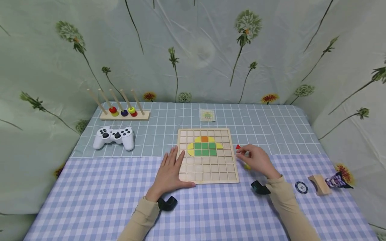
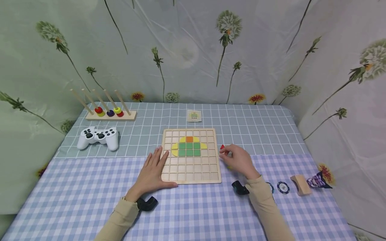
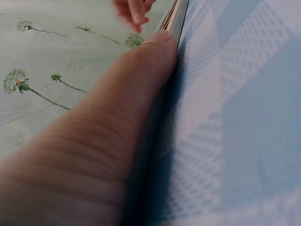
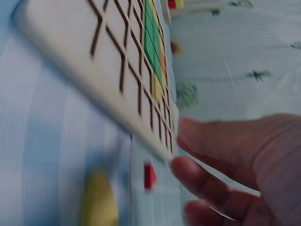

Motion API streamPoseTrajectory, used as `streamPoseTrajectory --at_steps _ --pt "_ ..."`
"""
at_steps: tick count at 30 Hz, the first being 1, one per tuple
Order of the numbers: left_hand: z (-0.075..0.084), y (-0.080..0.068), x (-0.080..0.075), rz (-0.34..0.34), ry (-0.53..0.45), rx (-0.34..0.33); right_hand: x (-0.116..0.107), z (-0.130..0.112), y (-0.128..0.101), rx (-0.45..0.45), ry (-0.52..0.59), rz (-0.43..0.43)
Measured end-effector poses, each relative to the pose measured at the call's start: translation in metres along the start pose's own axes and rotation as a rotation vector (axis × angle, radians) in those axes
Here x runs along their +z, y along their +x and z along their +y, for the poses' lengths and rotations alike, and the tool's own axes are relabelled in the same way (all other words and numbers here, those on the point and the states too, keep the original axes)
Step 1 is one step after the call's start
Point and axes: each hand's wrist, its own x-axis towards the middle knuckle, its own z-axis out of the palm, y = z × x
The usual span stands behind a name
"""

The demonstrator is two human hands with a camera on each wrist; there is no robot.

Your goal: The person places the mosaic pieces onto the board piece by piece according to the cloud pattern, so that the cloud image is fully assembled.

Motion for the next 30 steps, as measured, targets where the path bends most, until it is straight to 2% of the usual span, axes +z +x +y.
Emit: streamPoseTrajectory --at_steps 5,10,18,30 --pt "0.001 -0.001 -0.001 0.0 0.004 -0.002 -0.018 0.011 -0.014 0.043 -0.068 -0.06" --pt "0.001 -0.001 -0.001 -0.003 0.003 -0.005 -0.028 0.019 -0.023 -0.013 -0.066 -0.145" --pt "0.0 0.0 0.002 0.003 -0.007 0.0 -0.027 0.024 -0.024 -0.032 -0.069 -0.238" --pt "0.001 -0.001 0.0 0.007 -0.003 0.003 -0.022 0.02 -0.011 -0.073 -0.137 -0.27"
